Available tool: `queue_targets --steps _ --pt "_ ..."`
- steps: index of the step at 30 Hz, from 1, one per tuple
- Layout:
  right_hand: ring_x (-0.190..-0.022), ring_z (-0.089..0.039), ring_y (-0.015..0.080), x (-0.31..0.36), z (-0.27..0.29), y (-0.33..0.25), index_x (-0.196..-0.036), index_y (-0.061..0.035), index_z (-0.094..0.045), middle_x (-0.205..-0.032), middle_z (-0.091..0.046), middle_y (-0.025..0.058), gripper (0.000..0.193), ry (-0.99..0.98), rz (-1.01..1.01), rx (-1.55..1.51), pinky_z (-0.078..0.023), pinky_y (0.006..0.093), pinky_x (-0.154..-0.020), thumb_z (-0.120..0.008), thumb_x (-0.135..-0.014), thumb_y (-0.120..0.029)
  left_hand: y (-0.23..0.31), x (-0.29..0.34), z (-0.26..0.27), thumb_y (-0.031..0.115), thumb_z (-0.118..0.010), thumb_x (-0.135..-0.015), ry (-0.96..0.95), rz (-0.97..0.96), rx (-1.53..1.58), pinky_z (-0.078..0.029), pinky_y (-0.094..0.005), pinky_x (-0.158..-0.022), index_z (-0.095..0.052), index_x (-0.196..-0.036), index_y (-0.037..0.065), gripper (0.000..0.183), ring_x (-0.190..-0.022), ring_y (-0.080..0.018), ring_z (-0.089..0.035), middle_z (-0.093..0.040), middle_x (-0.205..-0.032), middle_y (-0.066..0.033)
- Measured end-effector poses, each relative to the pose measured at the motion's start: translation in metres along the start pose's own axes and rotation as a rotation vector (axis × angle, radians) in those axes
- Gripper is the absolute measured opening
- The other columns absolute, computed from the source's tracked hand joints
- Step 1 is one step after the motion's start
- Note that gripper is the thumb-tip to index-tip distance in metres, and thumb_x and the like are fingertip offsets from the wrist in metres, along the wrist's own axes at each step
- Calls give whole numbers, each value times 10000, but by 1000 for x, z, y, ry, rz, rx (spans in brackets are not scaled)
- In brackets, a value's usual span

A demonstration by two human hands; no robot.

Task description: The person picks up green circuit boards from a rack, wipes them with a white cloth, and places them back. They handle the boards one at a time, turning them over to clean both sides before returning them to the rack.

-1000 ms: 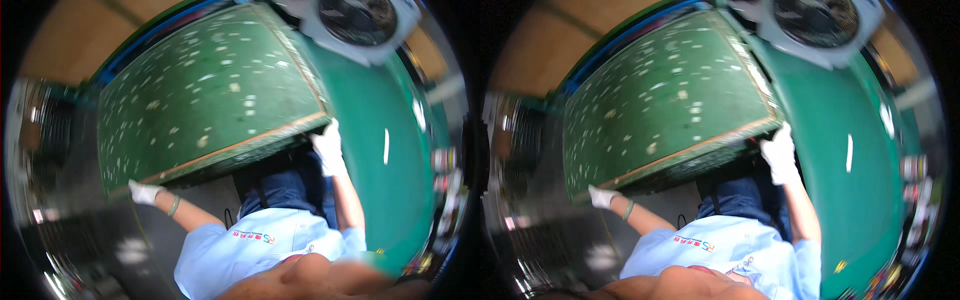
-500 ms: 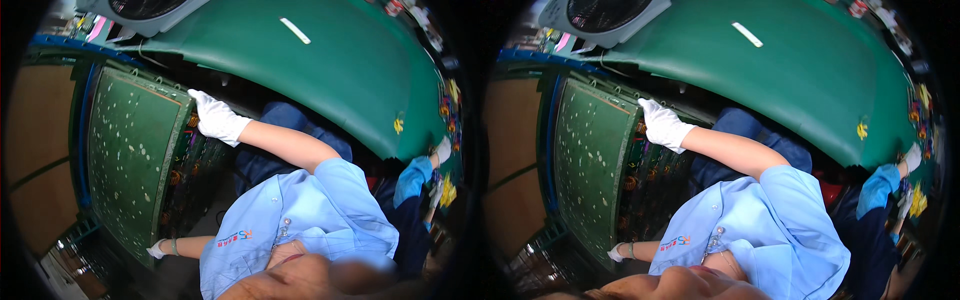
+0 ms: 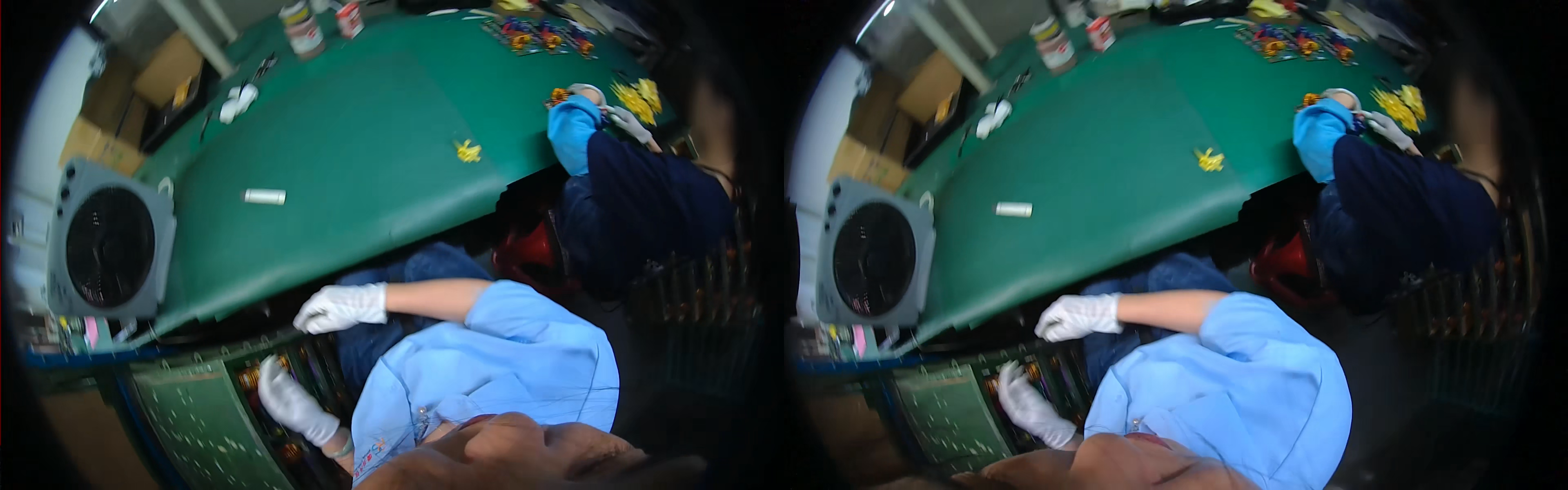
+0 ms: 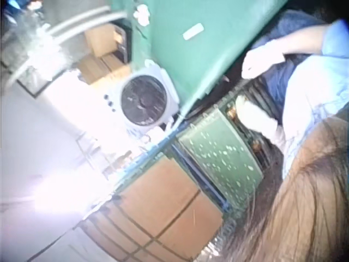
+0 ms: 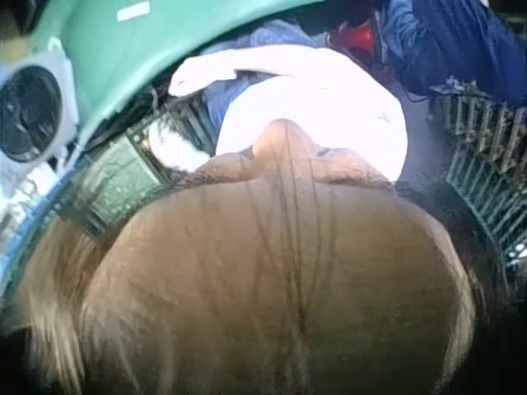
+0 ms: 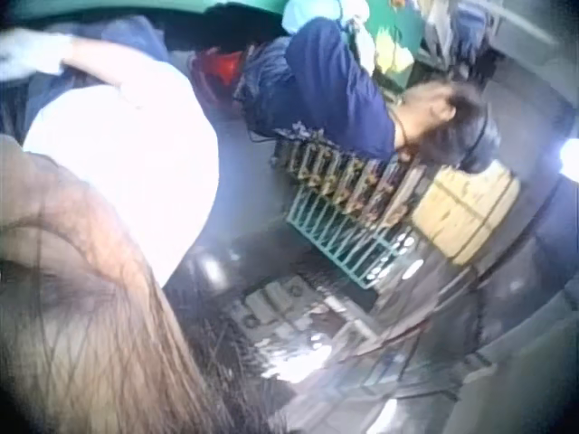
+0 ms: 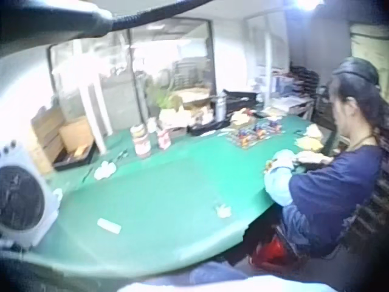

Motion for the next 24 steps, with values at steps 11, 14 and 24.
queue_targets --steps 11,14,24 --pt "-1207 -562 139 125 25 23 -1392 12 -538 -1398 -576 70 429 237 84 -1039 -455 336 -1043 -549 -1052 -250 -27 9 -228 105 -516 -944 -589 -100 264 -548 -347 -746 -690 -926 -60 240 -779 -239 -680 -718 -861 -160" --pt "-1234 -552 151 134 30 23 -1393 23 -536 -1386 -589 83 426 242 114 -930 -447 338 -1056 -560 -1044 -221 -28 4 -243 120 -536 -949 -649 -86 172 -547 -345 -739 -689 -921 -56 235 -772 -228 -675 -718 -857 -155" --pt "-1025 -648 113 214 50 79 -1323 22 -590 -1153 -701 48 391 508 -51 -691 -542 310 -872 -642 -952 -87 -58 -12 -229 170 -605 -968 -774 23 -264 -544 -338 -715 -688 -902 -44 240 -748 -190 -658 -719 -843 -140"
Point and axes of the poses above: each hand's wrist, its own x-axis away from the middle knuckle, its own z-axis out of the back of the hand, y = z × x, the point moved 4 cm from there along -x, towards the middle knuckle
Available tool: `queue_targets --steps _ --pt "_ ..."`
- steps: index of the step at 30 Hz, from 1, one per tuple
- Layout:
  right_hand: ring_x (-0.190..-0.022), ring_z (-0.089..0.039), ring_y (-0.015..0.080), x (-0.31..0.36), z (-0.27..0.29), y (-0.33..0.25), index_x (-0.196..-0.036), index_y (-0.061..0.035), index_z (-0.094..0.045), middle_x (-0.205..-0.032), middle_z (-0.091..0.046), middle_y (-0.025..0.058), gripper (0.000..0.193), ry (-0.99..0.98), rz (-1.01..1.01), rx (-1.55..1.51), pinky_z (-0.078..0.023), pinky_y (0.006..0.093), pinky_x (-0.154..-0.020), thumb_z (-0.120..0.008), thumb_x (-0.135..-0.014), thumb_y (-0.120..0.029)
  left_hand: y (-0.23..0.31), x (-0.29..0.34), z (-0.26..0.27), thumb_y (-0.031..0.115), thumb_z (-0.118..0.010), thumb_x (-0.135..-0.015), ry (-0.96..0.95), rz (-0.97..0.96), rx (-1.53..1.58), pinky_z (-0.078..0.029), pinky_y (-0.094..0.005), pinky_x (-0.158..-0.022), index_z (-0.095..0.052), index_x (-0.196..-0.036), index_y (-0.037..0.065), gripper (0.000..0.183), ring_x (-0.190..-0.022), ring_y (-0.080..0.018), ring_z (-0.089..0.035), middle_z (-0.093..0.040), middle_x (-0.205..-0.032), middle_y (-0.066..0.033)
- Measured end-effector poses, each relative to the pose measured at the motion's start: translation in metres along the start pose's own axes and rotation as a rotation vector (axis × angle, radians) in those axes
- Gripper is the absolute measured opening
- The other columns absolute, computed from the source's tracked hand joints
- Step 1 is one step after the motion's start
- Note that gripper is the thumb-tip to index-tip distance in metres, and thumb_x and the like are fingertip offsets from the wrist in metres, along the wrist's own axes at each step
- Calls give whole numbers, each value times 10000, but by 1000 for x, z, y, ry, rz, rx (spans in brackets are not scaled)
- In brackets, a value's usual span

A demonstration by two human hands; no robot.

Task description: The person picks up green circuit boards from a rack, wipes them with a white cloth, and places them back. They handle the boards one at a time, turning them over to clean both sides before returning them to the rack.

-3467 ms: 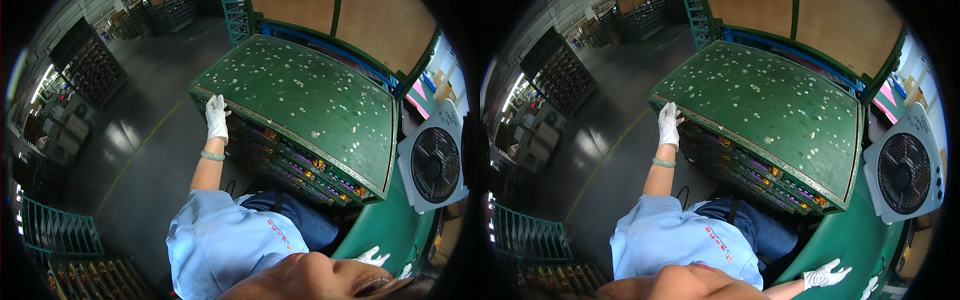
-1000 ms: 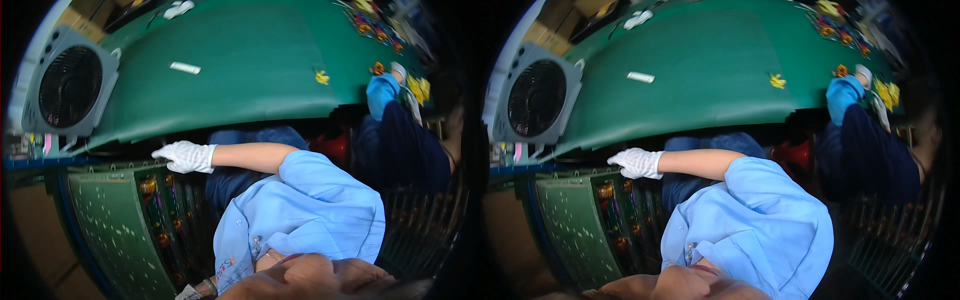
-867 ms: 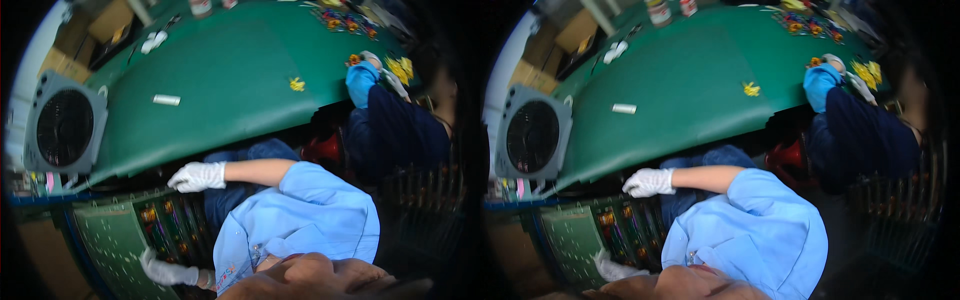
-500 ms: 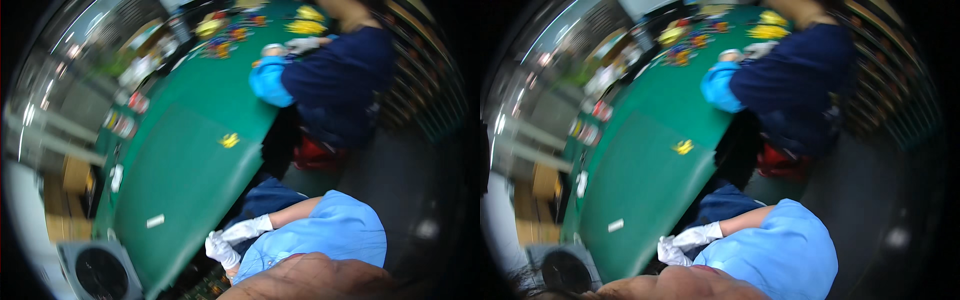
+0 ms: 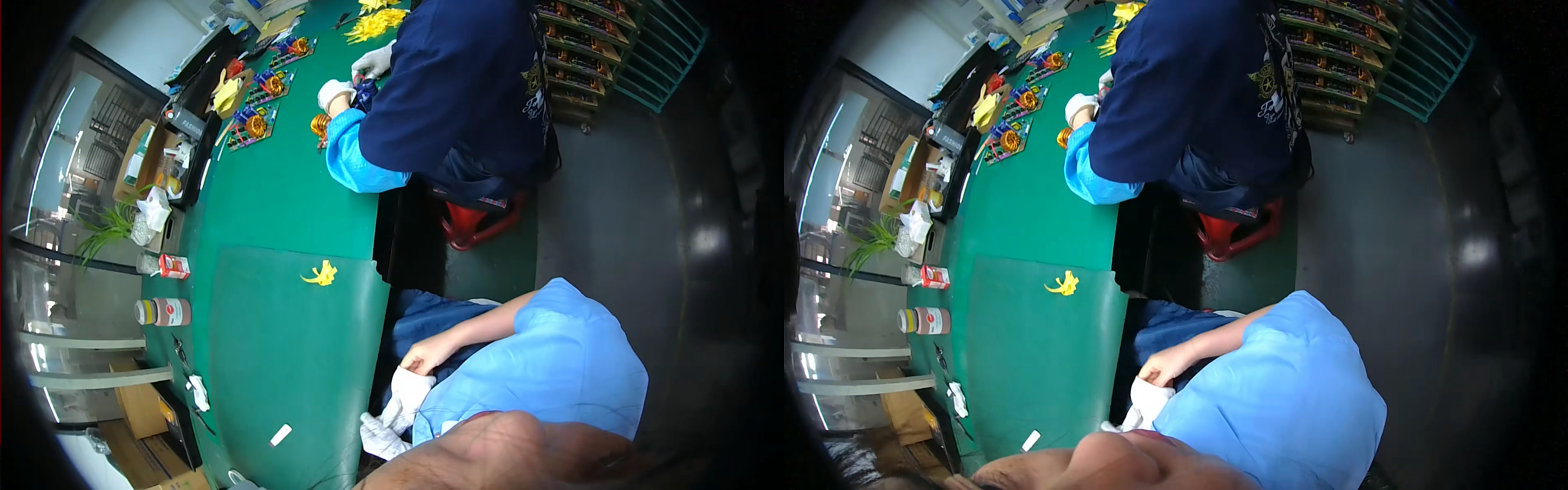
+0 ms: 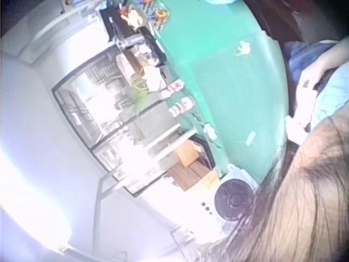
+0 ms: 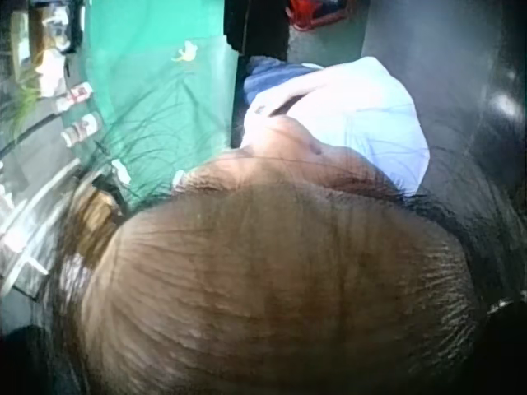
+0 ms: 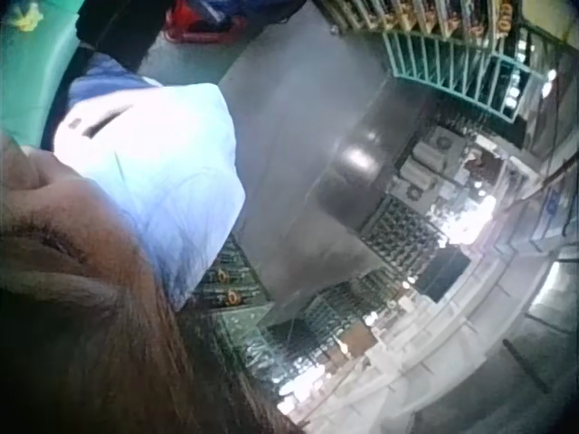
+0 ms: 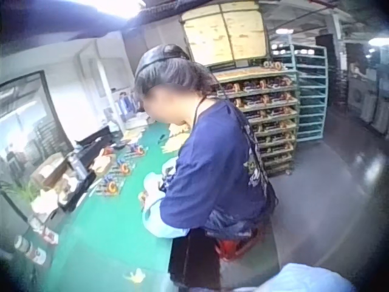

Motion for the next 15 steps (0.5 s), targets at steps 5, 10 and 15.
queue_targets --steps 5,10,15 --pt "-821 -707 206 -12 -1 -16 -1236 -28 -637 -1003 -738 123 411 89 -58 724 -556 365 -706 -700 -853 -162 33 28 -17 204 -678 -960 -341 -632 449 -526 -364 -913 -649 -1160 -41 317 -1025 -248 -650 -669 -1188 -170" --pt "-785 -682 366 -20 -23 -11 -971 -62 -681 -810 -696 166 250 131 251 890 -510 470 -675 -752 -808 -237 75 62 -20 102 -524 -1028 -708 220 672 -491 -359 -1025 -565 -1312 -68 333 -1156 -234 -612 -619 -1276 -166" --pt "-787 -678 382 -11 -28 -35 -873 -70 -682 -808 -695 161 266 122 36 1200 -508 498 -664 -771 -796 -308 24 55 -42 104 -443 -1052 -770 -170 820 -436 -389 -1091 -466 -1413 -88 409 -1234 -267 -584 -569 -1373 -206"
Point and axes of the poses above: each hand's wrist, its own x-axis away from the middle knuckle, its own z-axis out of the back of the hand, y = z × x, the point moved 4 cm from there along -x, towards the middle knuckle
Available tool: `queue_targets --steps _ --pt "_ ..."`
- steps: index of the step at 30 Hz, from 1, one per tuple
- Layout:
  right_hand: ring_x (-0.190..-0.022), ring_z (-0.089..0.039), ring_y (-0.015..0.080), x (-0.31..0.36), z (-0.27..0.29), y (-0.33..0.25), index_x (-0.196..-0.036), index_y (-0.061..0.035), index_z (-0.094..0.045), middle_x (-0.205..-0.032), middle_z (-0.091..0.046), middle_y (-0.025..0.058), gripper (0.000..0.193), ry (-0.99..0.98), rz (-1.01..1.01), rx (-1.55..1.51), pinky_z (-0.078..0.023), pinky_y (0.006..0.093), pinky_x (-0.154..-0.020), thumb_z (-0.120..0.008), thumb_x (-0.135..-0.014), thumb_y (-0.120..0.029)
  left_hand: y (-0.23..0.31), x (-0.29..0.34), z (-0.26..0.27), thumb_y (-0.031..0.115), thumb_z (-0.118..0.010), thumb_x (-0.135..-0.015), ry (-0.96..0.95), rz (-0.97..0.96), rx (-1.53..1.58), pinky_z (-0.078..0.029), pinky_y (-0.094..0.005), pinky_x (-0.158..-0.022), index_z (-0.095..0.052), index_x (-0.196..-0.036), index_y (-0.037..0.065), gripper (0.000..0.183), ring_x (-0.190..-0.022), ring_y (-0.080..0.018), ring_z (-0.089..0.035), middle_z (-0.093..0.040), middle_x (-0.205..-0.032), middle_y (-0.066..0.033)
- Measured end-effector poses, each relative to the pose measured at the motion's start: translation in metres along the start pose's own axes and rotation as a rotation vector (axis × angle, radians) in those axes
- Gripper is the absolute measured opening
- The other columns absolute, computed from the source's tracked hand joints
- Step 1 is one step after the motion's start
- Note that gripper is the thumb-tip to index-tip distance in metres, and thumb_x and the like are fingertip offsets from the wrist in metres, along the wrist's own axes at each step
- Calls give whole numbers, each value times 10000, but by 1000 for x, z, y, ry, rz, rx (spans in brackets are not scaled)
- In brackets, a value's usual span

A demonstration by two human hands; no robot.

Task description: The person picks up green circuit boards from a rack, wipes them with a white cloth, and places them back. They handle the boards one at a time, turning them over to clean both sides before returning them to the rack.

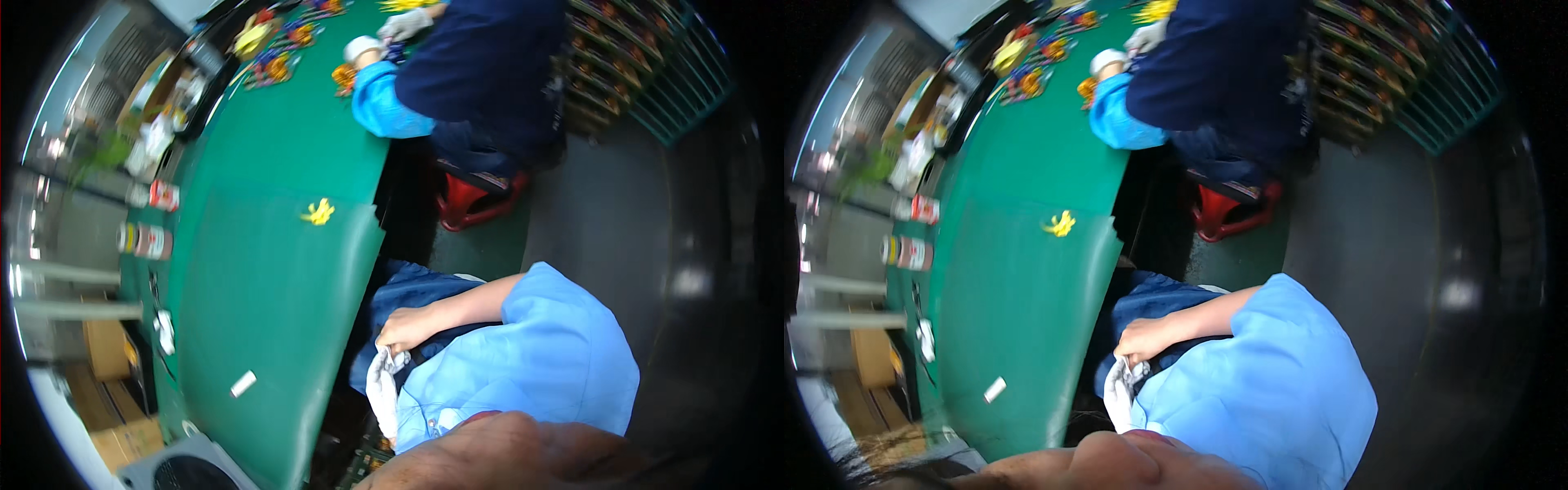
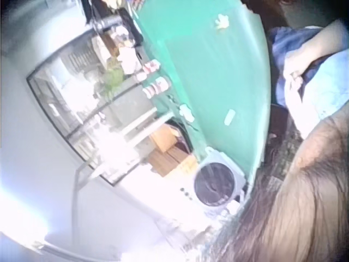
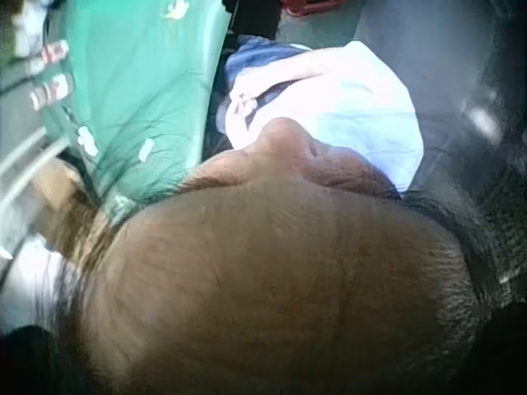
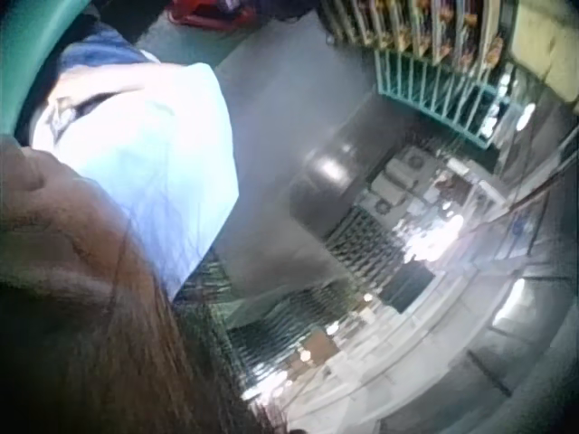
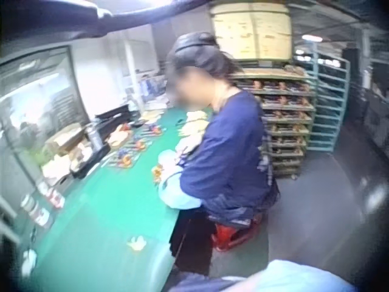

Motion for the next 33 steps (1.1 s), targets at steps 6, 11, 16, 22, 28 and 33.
queue_targets --steps 6,11,16,22,28,33 --pt "-751 -677 351 -4 4 2 -829 -86 -667 -818 -682 131 75 38 -31 207 -545 451 -659 -656 -777 -139 28 6 -3 144 -517 -1035 -8 89 255 -403 -367 -1117 -476 -1414 -82 443 -1259 -249 -566 -577 -1381 -168" --pt "-749 -685 368 7 13 -4 -826 -29 -696 -823 -695 172 67 83 -74 219 -550 442 -668 -655 -774 -40 23 43 23 179 -542 -1037 32 -23 179 -453 -365 -1080 -497 -1413 -54 445 -1213 -253 -602 -596 -1359 -156" --pt "-702 -656 410 10 29 23 -778 21 -633 -778 -660 210 139 6 -170 443 -497 480 -612 -667 -865 -82 -69 115 70 172 -567 -1022 575 177 575 -571 -300 -765 -626 -1217 7 263 -858 -149 -685 -701 -1077 -97" --pt "-740 -655 411 -2 24 4 -840 24 -628 -808 -648 211 151 -143 -42 494 -506 473 -639 -687 -883 -108 -143 76 150 183 -559 -1007 947 279 94 -521 -267 -618 -626 -1096 34 186 -740 -127 -643 -687 -925 -61" --pt "-779 -660 340 1 41 -13 -948 -6 -699 -923 -643 146 173 22 -30 538 -527 419 -671 -769 -817 -95 -106 19 169 56 -541 -805 1054 83 -169 -560 -456 -753 -725 -955 -58 263 -830 -386 -711 -714 -925 -260" --pt "-683 -648 266 9 41 -20 -893 -36 -710 -833 -616 98 152 248 30 420 -517 360 -596 -807 -784 -79 -26 38 129 217 -604 -960 893 25 -27 -508 -293 -537 -708 -805 -2 288 -564 -119 -633 -673 -662 -72"
Point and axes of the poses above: each hand's wrist, its own x-axis away from the middle knuckle, its own z-axis out of the back of the hand, y = z × x, the point moved 4 cm from there along -x, towards the middle knuckle
